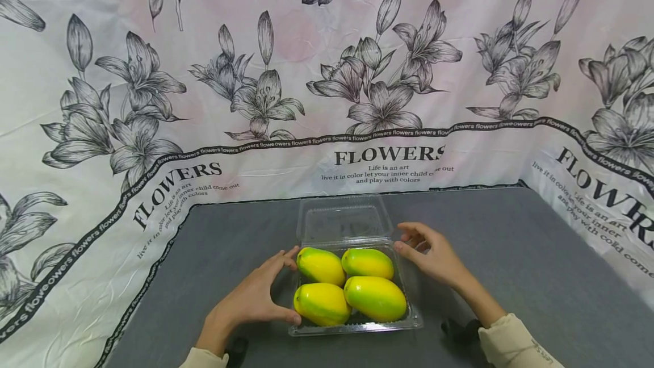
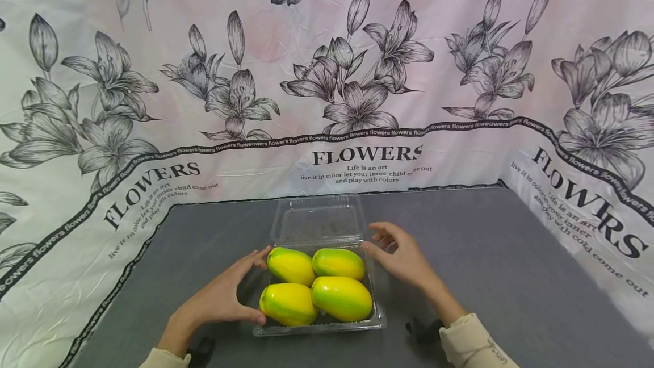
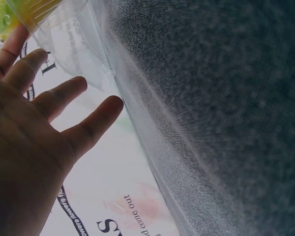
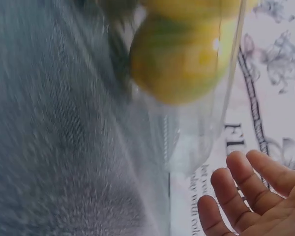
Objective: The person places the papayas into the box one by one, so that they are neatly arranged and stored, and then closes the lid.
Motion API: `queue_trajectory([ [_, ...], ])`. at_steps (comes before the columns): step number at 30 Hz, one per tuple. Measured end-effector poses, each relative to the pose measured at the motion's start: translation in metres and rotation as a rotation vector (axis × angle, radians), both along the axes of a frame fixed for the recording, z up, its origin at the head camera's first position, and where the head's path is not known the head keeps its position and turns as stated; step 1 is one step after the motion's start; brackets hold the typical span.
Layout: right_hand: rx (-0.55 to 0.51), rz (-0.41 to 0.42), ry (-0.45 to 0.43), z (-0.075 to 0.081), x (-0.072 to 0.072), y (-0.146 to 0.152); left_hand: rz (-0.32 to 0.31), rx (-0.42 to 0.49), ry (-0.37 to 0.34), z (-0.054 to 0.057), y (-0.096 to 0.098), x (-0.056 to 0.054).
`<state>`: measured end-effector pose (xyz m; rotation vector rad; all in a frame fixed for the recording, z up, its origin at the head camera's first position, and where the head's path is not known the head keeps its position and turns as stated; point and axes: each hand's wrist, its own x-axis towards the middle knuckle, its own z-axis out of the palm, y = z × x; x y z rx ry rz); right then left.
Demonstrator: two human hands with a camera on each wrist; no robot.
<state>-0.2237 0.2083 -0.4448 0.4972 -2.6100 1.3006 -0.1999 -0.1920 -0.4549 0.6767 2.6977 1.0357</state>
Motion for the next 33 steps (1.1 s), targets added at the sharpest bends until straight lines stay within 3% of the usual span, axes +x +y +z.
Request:
queue_trajectory([
  [10, 0.036, -0.084, -0.208, -0.012, -0.046, 0.003, 0.002, -0.008, -0.002, 0.0, -0.001, 0.001],
  [17, 0.07, -0.059, -0.314, -0.016, -0.072, -0.005, 0.004, -0.005, -0.011, 0.001, 0.0, 0.001],
  [25, 0.027, -0.022, -0.429, -0.017, -0.091, -0.012, 0.002, 0.005, -0.013, 0.002, 0.0, 0.001],
  [33, -0.063, 0.022, -0.439, -0.019, -0.097, -0.013, -0.005, 0.011, -0.005, 0.0, -0.001, 0.0],
])
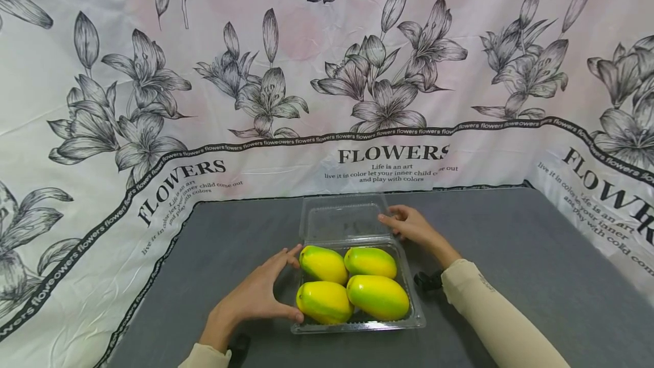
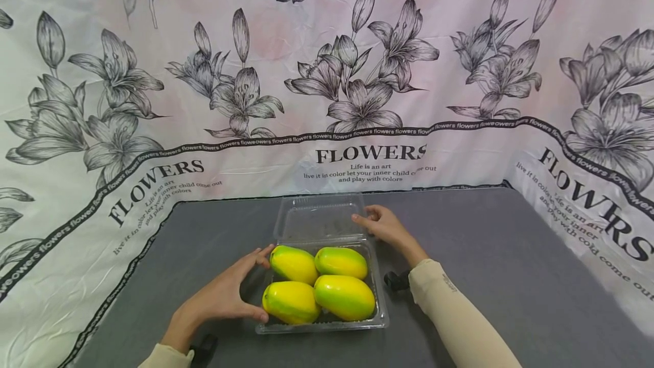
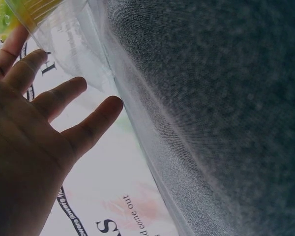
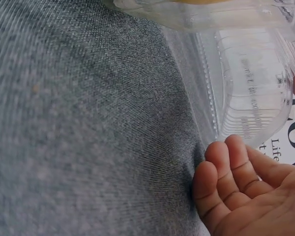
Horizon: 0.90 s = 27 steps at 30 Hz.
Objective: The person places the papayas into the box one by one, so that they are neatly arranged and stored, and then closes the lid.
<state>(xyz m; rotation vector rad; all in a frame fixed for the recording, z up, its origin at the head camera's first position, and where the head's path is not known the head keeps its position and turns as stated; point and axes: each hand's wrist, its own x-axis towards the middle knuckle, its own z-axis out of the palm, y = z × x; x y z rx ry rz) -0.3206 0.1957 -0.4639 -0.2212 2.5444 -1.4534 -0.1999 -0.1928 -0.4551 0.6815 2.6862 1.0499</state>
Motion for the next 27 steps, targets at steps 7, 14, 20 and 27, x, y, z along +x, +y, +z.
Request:
queue_trajectory([
  [7, -0.058, 0.027, 0.076, -0.001, 0.0, 0.002, 0.0, -0.002, 0.001, -0.001, 0.0, 0.0],
  [14, -0.088, 0.004, 0.183, 0.006, 0.003, 0.001, 0.009, -0.005, -0.001, 0.001, 0.0, 0.0],
  [20, -0.098, -0.018, 0.235, 0.016, 0.006, -0.001, 0.008, -0.012, 0.0, 0.002, 0.001, -0.001],
  [27, -0.106, -0.009, 0.295, 0.026, 0.01, 0.003, 0.01, -0.011, 0.003, 0.002, 0.001, 0.0],
])
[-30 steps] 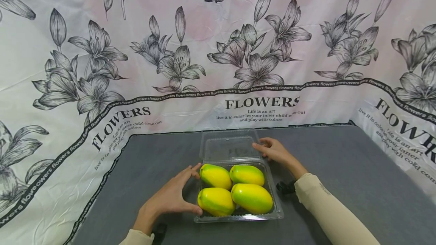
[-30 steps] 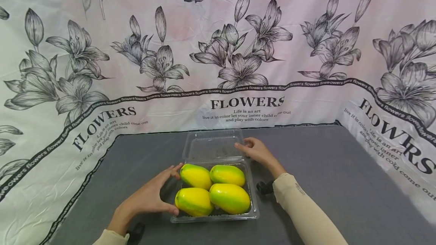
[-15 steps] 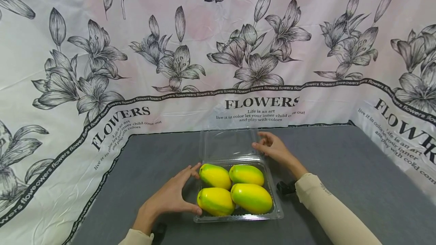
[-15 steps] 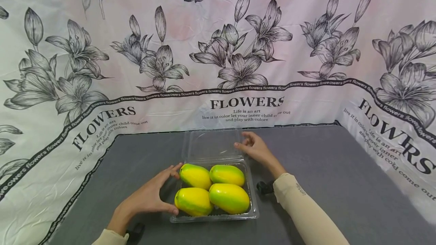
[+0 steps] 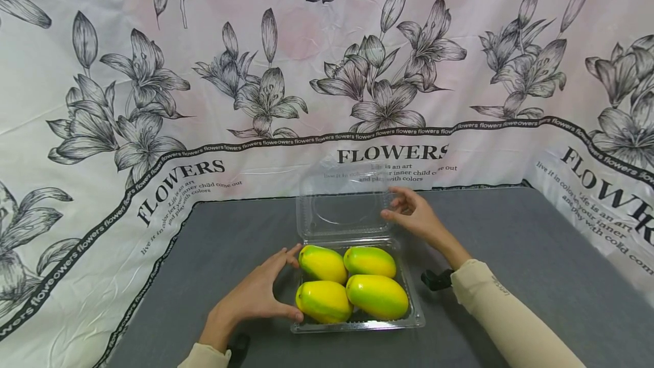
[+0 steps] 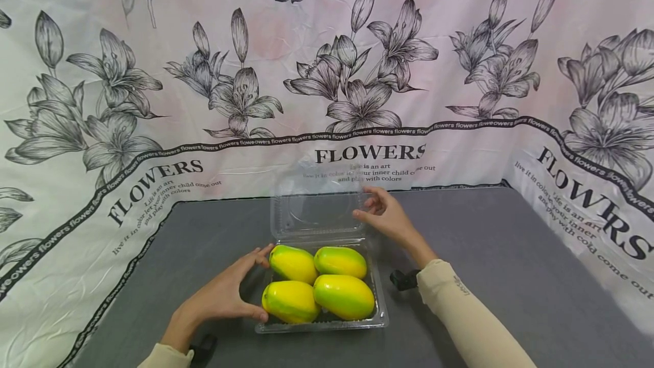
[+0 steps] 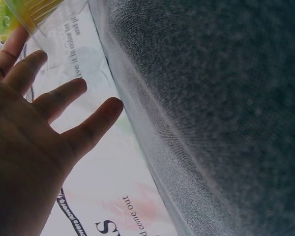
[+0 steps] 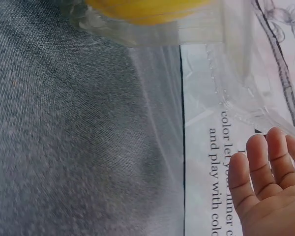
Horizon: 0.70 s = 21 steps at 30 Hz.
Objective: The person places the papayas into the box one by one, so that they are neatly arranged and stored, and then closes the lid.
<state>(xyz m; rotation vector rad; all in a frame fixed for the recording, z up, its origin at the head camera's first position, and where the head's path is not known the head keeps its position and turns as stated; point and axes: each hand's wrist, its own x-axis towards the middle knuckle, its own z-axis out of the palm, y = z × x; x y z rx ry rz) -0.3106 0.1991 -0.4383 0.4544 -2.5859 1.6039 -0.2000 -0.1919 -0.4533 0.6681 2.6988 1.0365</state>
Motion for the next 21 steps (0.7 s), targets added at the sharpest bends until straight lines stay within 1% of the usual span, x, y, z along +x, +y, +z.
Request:
queue_trajectory([
  [7, -0.002, 0.034, 0.032, 0.007, 0.008, 0.006, -0.004, 0.008, 0.005, 0.001, 0.0, 0.0],
  [15, 0.002, 0.038, 0.069, 0.017, 0.017, 0.008, -0.004, 0.0, 0.016, 0.0, 0.0, 0.0],
  [21, -0.014, 0.061, 0.133, 0.022, 0.025, 0.01, -0.002, -0.003, 0.008, -0.001, 0.0, 0.0],
])
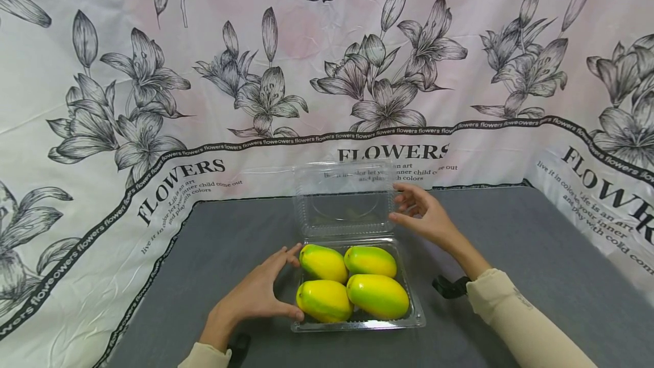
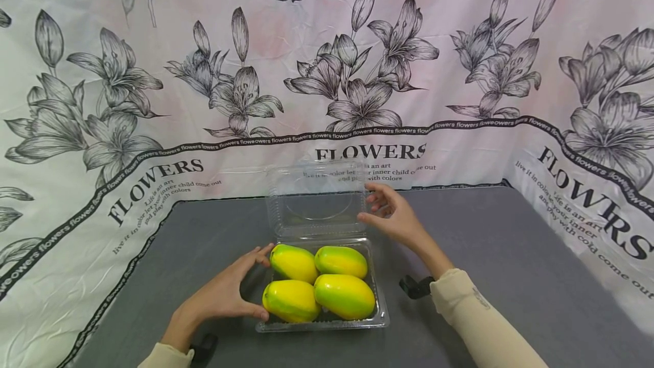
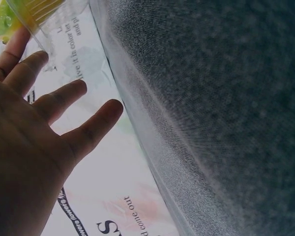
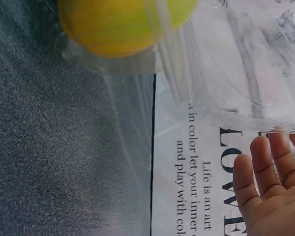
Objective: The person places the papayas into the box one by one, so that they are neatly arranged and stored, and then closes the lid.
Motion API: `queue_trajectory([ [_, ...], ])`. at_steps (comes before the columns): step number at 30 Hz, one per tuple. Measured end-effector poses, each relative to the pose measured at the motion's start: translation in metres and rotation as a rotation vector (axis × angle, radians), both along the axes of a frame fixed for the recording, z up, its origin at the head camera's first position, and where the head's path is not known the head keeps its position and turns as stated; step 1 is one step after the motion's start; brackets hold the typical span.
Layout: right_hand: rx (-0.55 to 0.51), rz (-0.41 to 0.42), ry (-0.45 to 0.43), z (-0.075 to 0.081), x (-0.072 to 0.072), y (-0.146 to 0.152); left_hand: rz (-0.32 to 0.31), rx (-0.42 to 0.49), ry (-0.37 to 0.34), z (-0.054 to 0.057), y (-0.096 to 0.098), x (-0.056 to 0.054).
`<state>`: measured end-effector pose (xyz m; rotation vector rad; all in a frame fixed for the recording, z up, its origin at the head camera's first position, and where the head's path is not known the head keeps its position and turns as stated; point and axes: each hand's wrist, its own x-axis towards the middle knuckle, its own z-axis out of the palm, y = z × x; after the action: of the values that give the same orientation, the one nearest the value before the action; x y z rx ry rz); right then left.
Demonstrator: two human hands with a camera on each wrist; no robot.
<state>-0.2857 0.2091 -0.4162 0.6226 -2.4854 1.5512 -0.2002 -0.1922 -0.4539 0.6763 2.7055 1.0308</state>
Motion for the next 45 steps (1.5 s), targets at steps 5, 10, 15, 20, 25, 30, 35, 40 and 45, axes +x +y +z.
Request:
queue_trajectory([
  [5, -0.011, 0.019, 0.044, 0.004, 0.01, 0.002, 0.002, 0.0, -0.003, 0.0, 0.001, 0.001],
  [10, -0.021, 0.056, 0.107, 0.005, 0.02, 0.005, 0.005, -0.006, -0.001, 0.0, 0.001, 0.001],
  [15, -0.027, 0.085, 0.17, 0.003, 0.031, 0.009, 0.014, -0.012, 0.008, 0.001, 0.002, 0.001],
  [20, 0.01, 0.083, 0.224, -0.002, 0.044, 0.013, 0.031, -0.021, 0.008, 0.001, 0.003, 0.001],
  [25, 0.047, 0.085, 0.243, -0.007, 0.059, 0.017, 0.033, -0.026, 0.014, 0.001, 0.003, 0.0],
  [30, 0.094, 0.054, 0.209, -0.012, 0.072, 0.02, 0.032, -0.03, 0.023, 0.001, 0.003, 0.0],
  [35, 0.096, 0.065, 0.204, -0.019, 0.08, 0.022, 0.068, -0.072, -0.003, 0.0, 0.001, 0.0],
  [40, 0.069, 0.126, 0.221, -0.028, 0.082, 0.023, 0.086, -0.102, -0.015, -0.001, 0.0, 0.0],
  [45, 0.074, 0.147, 0.207, -0.036, 0.082, 0.026, 0.077, -0.087, 0.003, -0.001, 0.001, -0.001],
])
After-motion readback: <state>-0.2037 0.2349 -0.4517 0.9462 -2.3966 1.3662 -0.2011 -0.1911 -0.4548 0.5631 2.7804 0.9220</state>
